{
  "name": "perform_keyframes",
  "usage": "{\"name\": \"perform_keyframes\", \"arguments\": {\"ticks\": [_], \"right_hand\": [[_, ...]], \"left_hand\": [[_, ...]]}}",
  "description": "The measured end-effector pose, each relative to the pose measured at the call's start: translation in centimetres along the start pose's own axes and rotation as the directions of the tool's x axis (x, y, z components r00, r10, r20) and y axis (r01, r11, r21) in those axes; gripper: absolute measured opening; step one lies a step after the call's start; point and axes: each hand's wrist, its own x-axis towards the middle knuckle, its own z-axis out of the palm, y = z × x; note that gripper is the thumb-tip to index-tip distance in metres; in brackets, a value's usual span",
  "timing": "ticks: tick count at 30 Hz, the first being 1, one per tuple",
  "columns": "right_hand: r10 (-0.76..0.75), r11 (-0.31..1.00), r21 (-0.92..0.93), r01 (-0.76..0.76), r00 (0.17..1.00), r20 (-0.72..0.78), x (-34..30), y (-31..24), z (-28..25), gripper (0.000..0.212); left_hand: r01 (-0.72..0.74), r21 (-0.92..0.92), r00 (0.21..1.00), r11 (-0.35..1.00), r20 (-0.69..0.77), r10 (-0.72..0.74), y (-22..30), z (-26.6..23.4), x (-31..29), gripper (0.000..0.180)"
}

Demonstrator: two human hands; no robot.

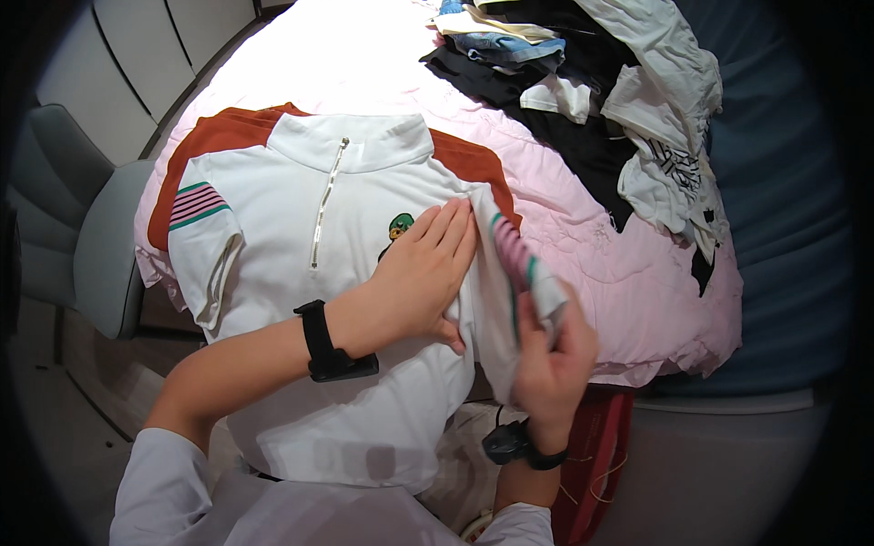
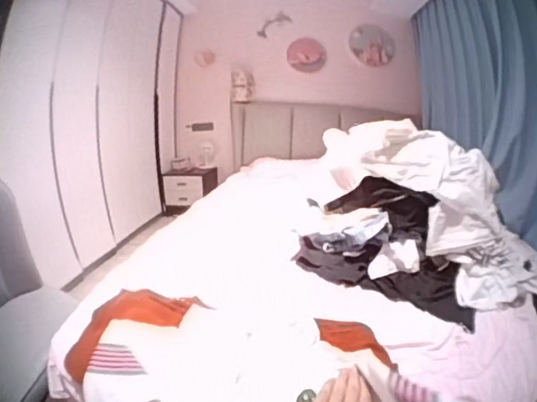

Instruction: The person folds an orange shirt and a white shirt on a bed.

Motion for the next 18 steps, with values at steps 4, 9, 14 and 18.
{"name": "perform_keyframes", "arguments": {"ticks": [4, 9, 14, 18], "right_hand": [[-0.168, 0.979, -0.053, 0.195, 0.932, 0.322, 0.0, -2.0, 3.6, 0.048], [-0.126, 0.975, -0.109, 0.196, 0.880, 0.458, 0.6, -2.4, 5.8, 0.049], [-0.039, 0.994, 0.092, -0.058, 0.603, 0.797, 5.1, -1.2, 1.3, 0.052], [-0.059, 0.992, -0.058, 0.108, 0.837, 0.544, 12.6, 5.3, 0.9, 0.047]], "left_hand": [[-0.023, 0.069, 0.995, 0.997, 0.096, 0.016, -0.5, 0.3, -0.1, 0.088], [-0.059, -0.906, 0.989, 0.420, -0.110, -0.097, -1.2, 2.7, -1.7, 0.041], [-0.010, -0.436, 0.984, -0.900, 0.154, -0.086, -1.1, 4.4, 0.1, 0.041], [-0.021, -0.218, 0.999, -0.976, 0.039, -0.030, -0.8, 5.3, 0.7, 0.045]]}}
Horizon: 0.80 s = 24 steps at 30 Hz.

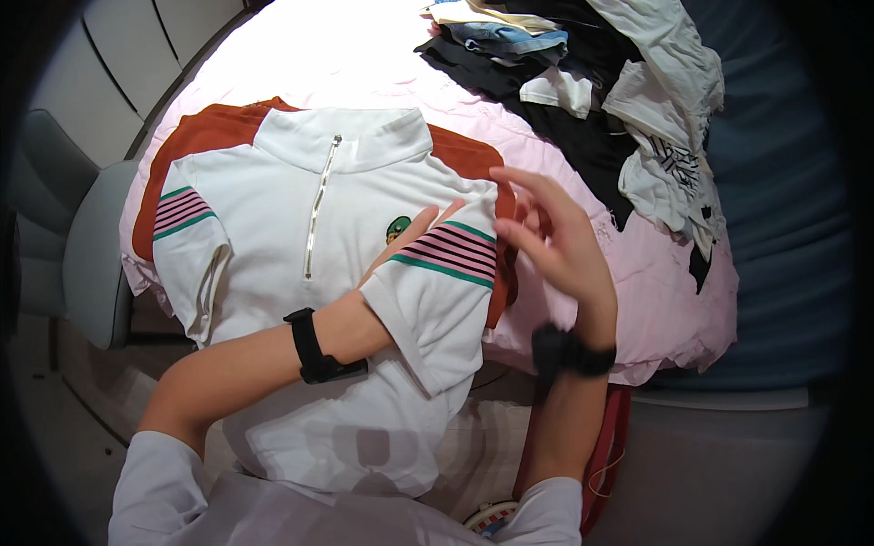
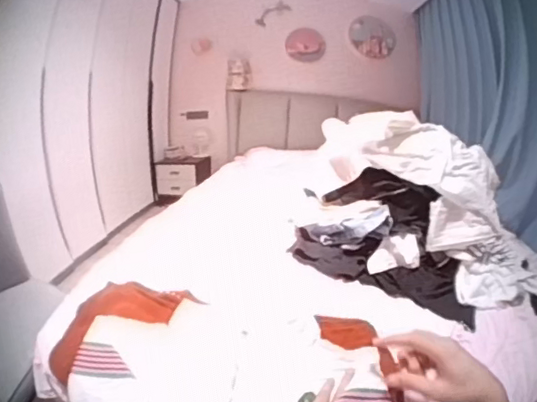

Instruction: The person folds an orange shirt and a white shirt on a bed.

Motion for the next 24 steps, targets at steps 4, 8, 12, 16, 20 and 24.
{"name": "perform_keyframes", "arguments": {"ticks": [4, 8, 12, 16, 20, 24], "right_hand": [[0.103, 0.981, 0.118, -0.155, 0.927, 0.360, 4.2, 4.2, -0.4, 0.027], [0.087, 0.968, 0.189, -0.167, 0.925, 0.371, 6.2, 7.2, 1.0, 0.017], [0.221, 0.821, 0.469, -0.326, 0.938, 0.266, 5.2, 7.7, 2.2, 0.018], [0.278, 0.760, 0.561, -0.329, 0.944, 0.177, 4.3, 7.8, 3.0, 0.018], [0.236, 0.804, 0.522, -0.285, 0.959, 0.160, 5.2, 7.5, 3.8, 0.020], [0.090, 0.858, 0.501, -0.113, 0.994, 0.070, 4.0, 11.4, 2.8, 0.023]], "left_hand": [[0.066, -0.244, 0.994, 0.968, 0.100, -0.042, 0.0, -1.2, -0.6, 0.049], [0.192, -0.914, 0.979, 0.357, 0.153, -0.135, 0.0, 0.0, -3.2, 0.049], [-0.108, -0.010, 0.967, -0.994, 0.233, -0.107, 2.1, 4.0, -6.6, 0.043], [-0.148, 0.474, 0.988, -0.868, 0.042, -0.146, 1.9, 5.6, -10.9, 0.028], [-0.229, 0.819, 0.968, -0.527, 0.248, -0.035, 2.0, 6.8, -14.2, 0.024], [-0.152, 0.810, 0.943, -0.567, 0.290, 0.162, 2.1, 7.9, -16.0, 0.025]]}}
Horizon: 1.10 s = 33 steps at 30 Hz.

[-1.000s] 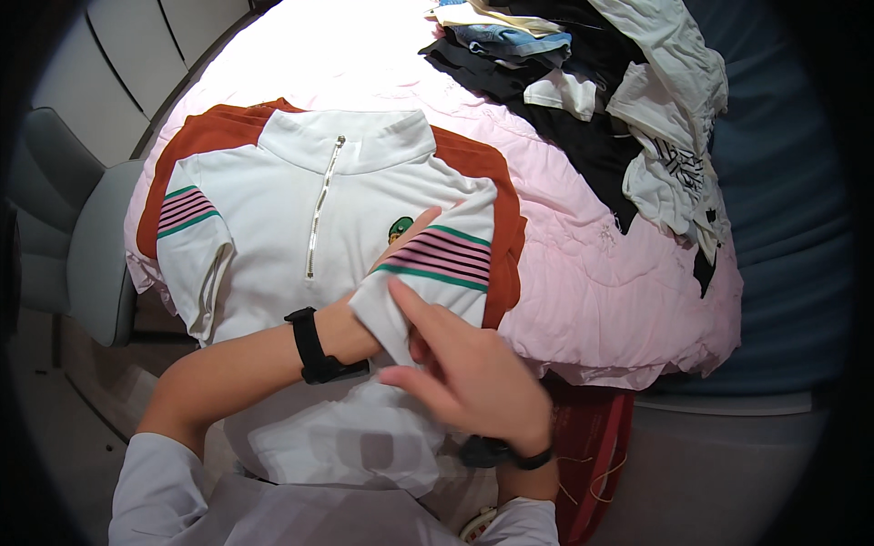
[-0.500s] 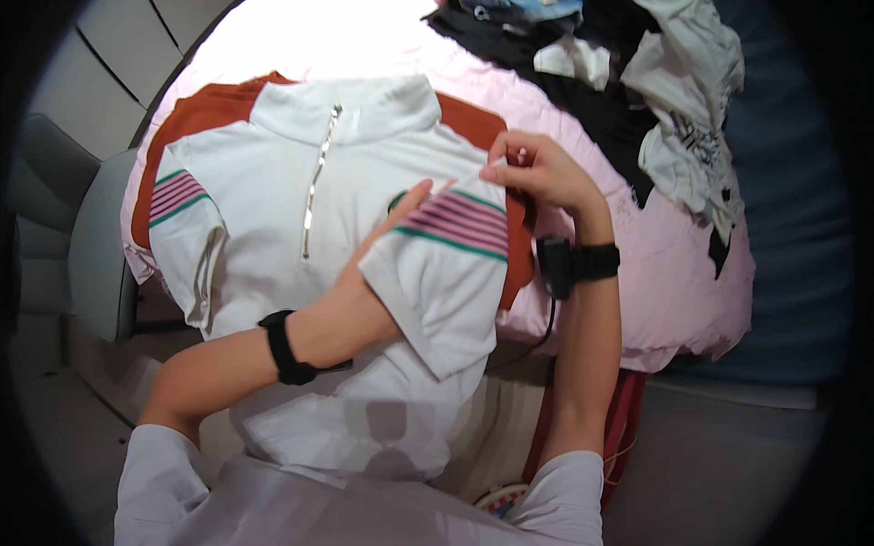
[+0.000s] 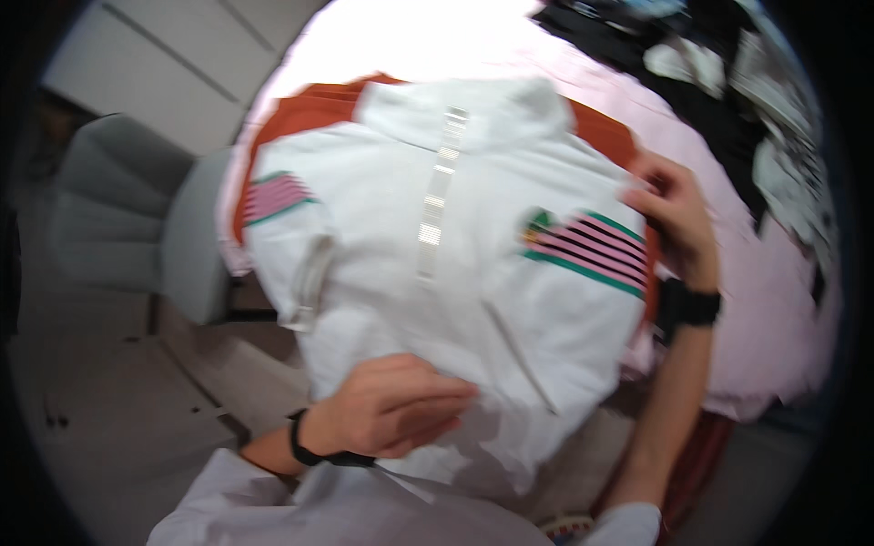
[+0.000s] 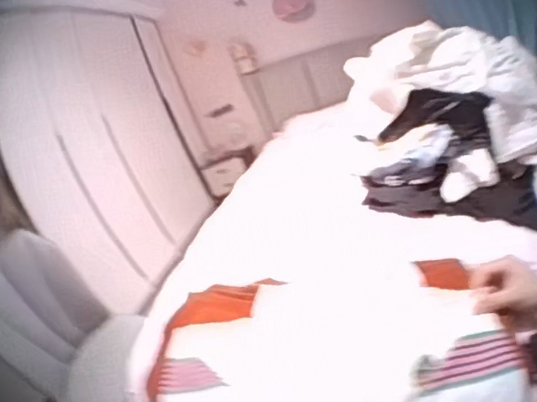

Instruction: The person folds an orange shirt and a white shirt on a bed.

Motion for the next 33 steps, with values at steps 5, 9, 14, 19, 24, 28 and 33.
{"name": "perform_keyframes", "arguments": {"ticks": [5, 9, 14, 19, 24, 28, 33], "right_hand": [[0.011, 1.000, 0.005, -0.011, 0.999, -0.044, -0.1, -1.0, 1.4, 0.040], [0.062, 0.998, 0.014, -0.061, 0.993, -0.102, -0.6, -0.3, 0.9, 0.048], [0.153, 0.985, 0.087, -0.151, 0.988, -0.018, 0.0, -2.6, 2.2, 0.039], [0.271, 0.845, -0.481, -0.234, 0.963, 0.008, 2.1, -8.9, 2.3, 0.035], [-0.025, 0.686, -0.726, 0.041, 0.999, 0.033, 3.1, -16.4, 9.8, 0.031], [-0.078, 0.495, -0.758, 0.425, 0.890, 0.448, 4.2, -18.6, 19.1, 0.050], [-0.049, 0.397, -0.732, 0.553, 0.810, 0.585, 4.9, -15.5, 27.5, 0.091]], "left_hand": [[0.200, 0.159, 0.927, 0.967, -0.350, -0.134, -0.9, -5.3, -3.9, 0.029], [0.356, 0.158, 0.832, 0.921, -0.503, -0.235, -1.5, -9.3, -6.1, 0.029], [0.321, 0.347, 0.919, 0.881, -0.340, -0.201, -3.8, -16.5, -3.6, 0.029], [0.334, 0.615, 0.942, 0.714, -0.251, -0.225, -4.2, -14.4, -1.4, 0.053], [0.528, 0.525, 0.838, 0.668, -0.452, -0.307, -6.0, -8.4, -2.2, 0.061], [0.515, 0.344, 0.783, 0.785, -0.561, -0.268, -6.7, -10.9, -4.6, 0.036], [0.545, 0.076, 0.567, 0.835, -0.767, -0.300, -5.6, -15.0, -4.7, 0.017]]}}
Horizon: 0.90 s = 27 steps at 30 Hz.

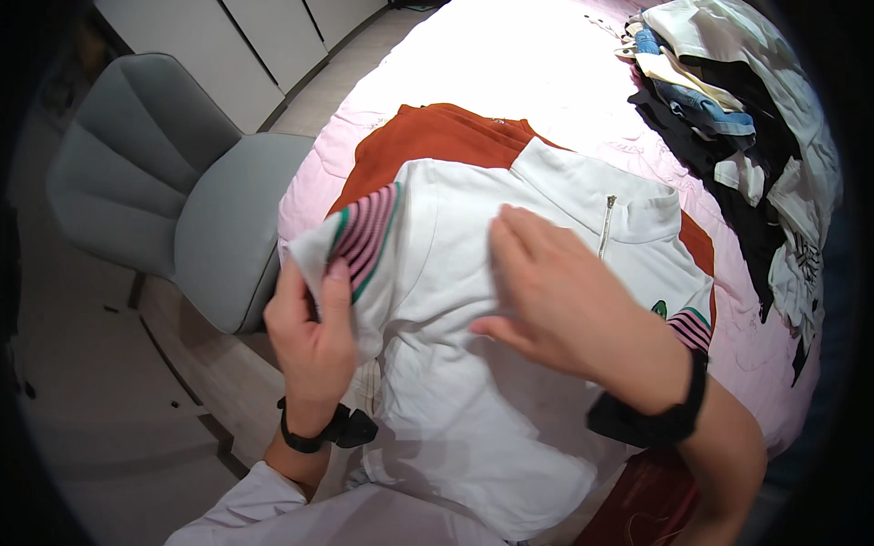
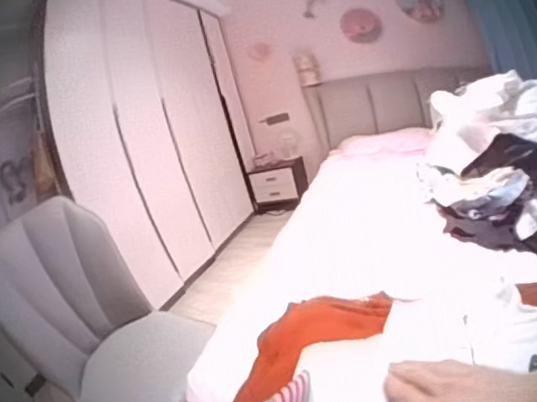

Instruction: The person folds an orange shirt and a white shirt on a bed.

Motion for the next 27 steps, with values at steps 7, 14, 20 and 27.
{"name": "perform_keyframes", "arguments": {"ticks": [7, 14, 20, 27], "right_hand": [[-0.006, 0.996, -0.091, -0.009, 0.986, -0.168, 5.4, -2.2, 5.5, 0.124], [0.045, 0.856, 0.515, 0.050, 0.984, -0.170, 5.1, -0.3, 6.7, 0.103], [-0.122, 0.840, 0.531, 0.116, 0.992, -0.022, 3.3, -0.2, 4.1, 0.089], [-0.092, 0.996, -0.007, 0.092, 0.995, -0.036, 4.6, 6.7, 1.2, 0.068]], "left_hand": [[-0.056, 0.052, 0.992, 0.997, 0.112, 0.050, 2.3, -1.4, 1.2, 0.022], [-0.176, -0.016, 0.928, 0.984, 0.332, 0.171, 5.0, 1.5, 0.1, 0.030], [-0.136, 0.015, 0.896, 0.991, 0.428, 0.117, 4.4, 3.2, -1.4, 0.044], [-0.143, 0.036, 0.824, 0.989, 0.558, 0.099, 4.3, 3.1, -2.8, 0.060]]}}
